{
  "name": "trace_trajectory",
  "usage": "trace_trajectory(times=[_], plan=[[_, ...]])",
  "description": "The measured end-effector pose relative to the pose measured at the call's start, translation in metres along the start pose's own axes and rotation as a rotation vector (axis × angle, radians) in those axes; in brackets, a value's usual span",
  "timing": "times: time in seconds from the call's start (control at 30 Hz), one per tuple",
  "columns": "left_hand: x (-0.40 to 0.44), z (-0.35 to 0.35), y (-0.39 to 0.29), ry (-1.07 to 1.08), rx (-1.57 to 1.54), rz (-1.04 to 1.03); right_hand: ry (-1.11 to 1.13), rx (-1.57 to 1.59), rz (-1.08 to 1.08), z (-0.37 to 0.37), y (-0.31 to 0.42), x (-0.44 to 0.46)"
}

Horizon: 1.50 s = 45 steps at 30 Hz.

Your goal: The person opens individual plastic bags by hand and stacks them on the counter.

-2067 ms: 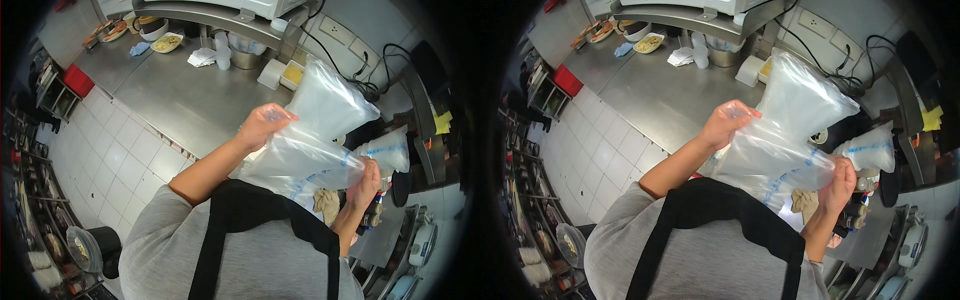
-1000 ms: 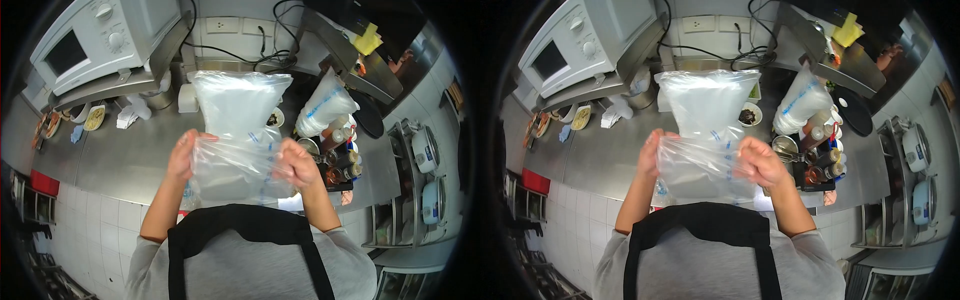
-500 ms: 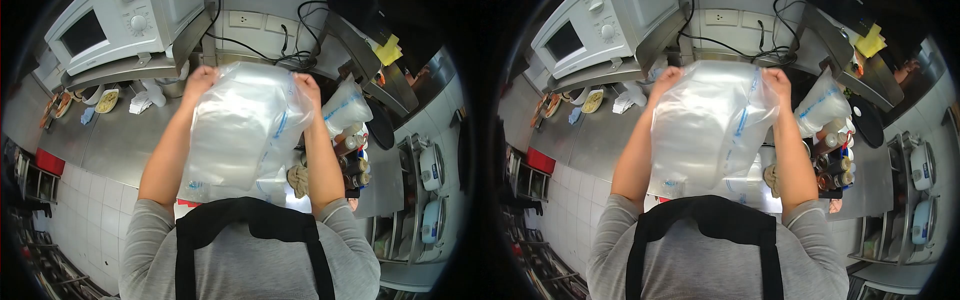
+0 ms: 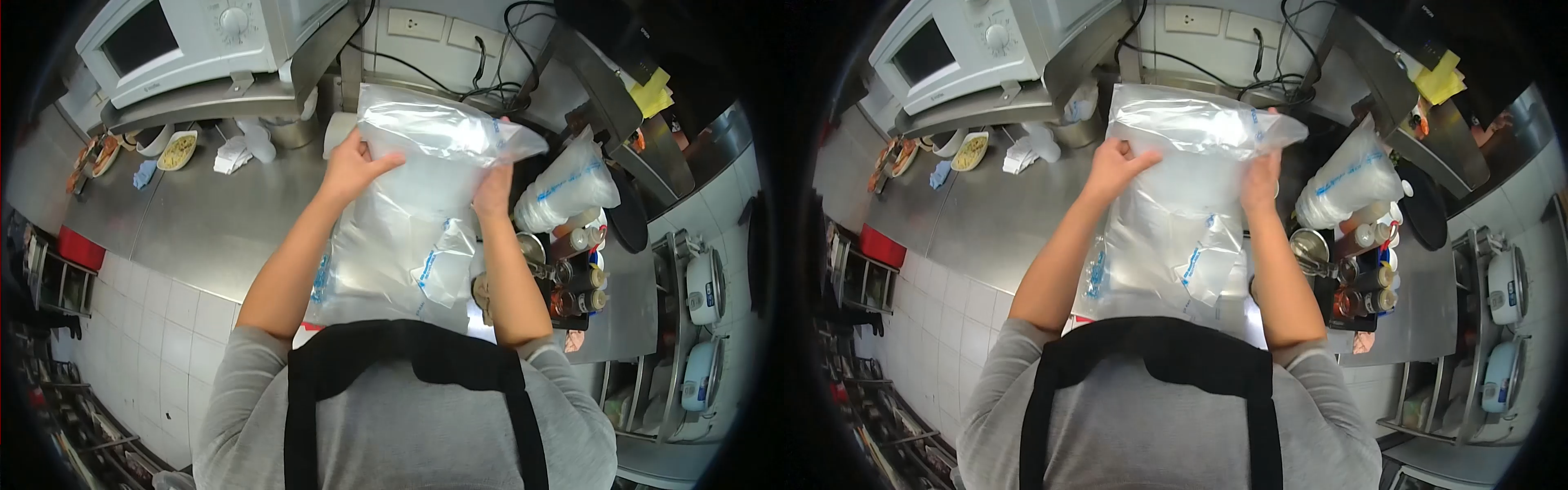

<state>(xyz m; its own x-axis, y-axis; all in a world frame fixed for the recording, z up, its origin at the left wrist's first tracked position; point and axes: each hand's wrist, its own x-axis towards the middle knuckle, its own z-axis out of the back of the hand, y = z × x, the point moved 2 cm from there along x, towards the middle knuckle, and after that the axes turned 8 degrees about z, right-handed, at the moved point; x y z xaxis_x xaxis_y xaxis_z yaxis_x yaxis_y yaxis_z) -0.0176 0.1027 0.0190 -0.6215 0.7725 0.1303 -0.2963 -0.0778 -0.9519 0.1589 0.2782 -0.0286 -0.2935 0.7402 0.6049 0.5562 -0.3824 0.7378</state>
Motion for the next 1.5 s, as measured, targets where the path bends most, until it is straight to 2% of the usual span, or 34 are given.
trace_trajectory(times=[0.07, 0.1, 0.2, 0.27, 0.3, 0.43, 0.47, 0.5, 0.53, 0.6, 0.67, 0.77, 0.83, 0.87, 0.93, 1.0, 1.07, 1.1, 1.17, 1.2, 1.27, 1.33, 1.4, 1.5], plan=[[0.004, -0.015, 0.03, 0.102, 0.108, 0.019, 0.058, -0.234, -0.015, 0.051, -0.108, -0.021], [-0.003, -0.021, 0.05, 0.115, 0.201, 0.036, 0.0, -0.117, -0.144, 0.065, -0.145, -0.038], [-0.019, -0.025, 0.103, 0.099, 0.279, 0.067, 0.254, -0.442, -0.089, 0.047, -0.078, -0.051], [-0.02, -0.008, 0.076, 0.152, 0.307, 0.163, 0.419, -0.672, -0.071, 0.036, -0.02, -0.061], [-0.02, -0.001, 0.059, 0.179, 0.32, 0.213, 0.344, -0.643, -0.06, 0.036, -0.011, -0.051], [-0.018, 0.004, 0.01, 0.024, 0.09, -0.015, -0.07, -0.391, 0.328, 0.006, 0.042, -0.013], [-0.026, 0.003, -0.002, -0.041, 0.064, -0.051, -0.074, -0.31, 0.343, -0.009, 0.067, -0.016], [-0.034, 0.005, -0.013, -0.108, 0.041, -0.092, -0.007, -0.283, 0.31, -0.017, 0.08, -0.023], [-0.043, 0.006, -0.021, -0.078, -0.01, -0.158, 0.06, -0.257, 0.276, -0.025, 0.09, -0.028], [-0.068, 0.006, -0.036, -0.005, -0.112, -0.283, 0.447, -0.171, 0.152, -0.06, 0.116, -0.035], [-0.09, 0.005, -0.06, 0.053, -0.152, -0.418, 0.706, -0.103, 0.091, -0.09, 0.129, -0.042], [-0.117, 0.019, -0.093, 0.05, -0.121, -0.586, 1.068, -0.061, -0.15, -0.104, 0.132, -0.051], [-0.13, 0.032, -0.105, -0.01, -0.092, -0.652, 1.238, -0.231, -0.285, -0.099, 0.13, -0.04], [-0.132, 0.042, -0.104, -0.037, -0.112, -0.608, 1.322, -0.32, -0.349, -0.093, 0.129, -0.032], [-0.134, 0.058, -0.099, -0.089, -0.159, -0.522, 1.222, -0.269, -0.211, -0.091, 0.135, -0.022], [-0.129, 0.053, -0.086, -0.081, -0.232, -0.535, 1.053, -0.039, 0.03, -0.098, 0.149, -0.021], [-0.128, 0.039, -0.084, -0.048, -0.231, -0.592, 1.005, 0.039, -0.125, -0.119, 0.159, -0.038], [-0.13, 0.036, -0.089, -0.063, -0.092, -0.679, 0.989, 0.08, -0.222, -0.124, 0.156, -0.048], [-0.13, 0.037, -0.085, -0.067, -0.06, -0.634, 1.013, 0.095, -0.351, -0.118, 0.15, -0.048], [-0.13, 0.039, -0.082, -0.074, -0.044, -0.611, 0.97, 0.019, -0.323, -0.112, 0.151, -0.044], [-0.127, 0.047, -0.075, 0.017, -0.157, -0.401, 0.883, -0.128, -0.268, -0.099, 0.152, -0.035], [-0.122, 0.047, -0.063, 0.083, -0.241, -0.254, 0.882, -0.125, -0.102, -0.097, 0.154, -0.033], [-0.121, 0.036, -0.06, 0.083, -0.281, -0.337, 0.819, -0.104, 0.024, -0.109, 0.156, -0.042], [-0.124, 0.03, -0.063, 0.102, -0.21, -0.444, 0.882, -0.039, -0.265, -0.117, 0.141, -0.063]])
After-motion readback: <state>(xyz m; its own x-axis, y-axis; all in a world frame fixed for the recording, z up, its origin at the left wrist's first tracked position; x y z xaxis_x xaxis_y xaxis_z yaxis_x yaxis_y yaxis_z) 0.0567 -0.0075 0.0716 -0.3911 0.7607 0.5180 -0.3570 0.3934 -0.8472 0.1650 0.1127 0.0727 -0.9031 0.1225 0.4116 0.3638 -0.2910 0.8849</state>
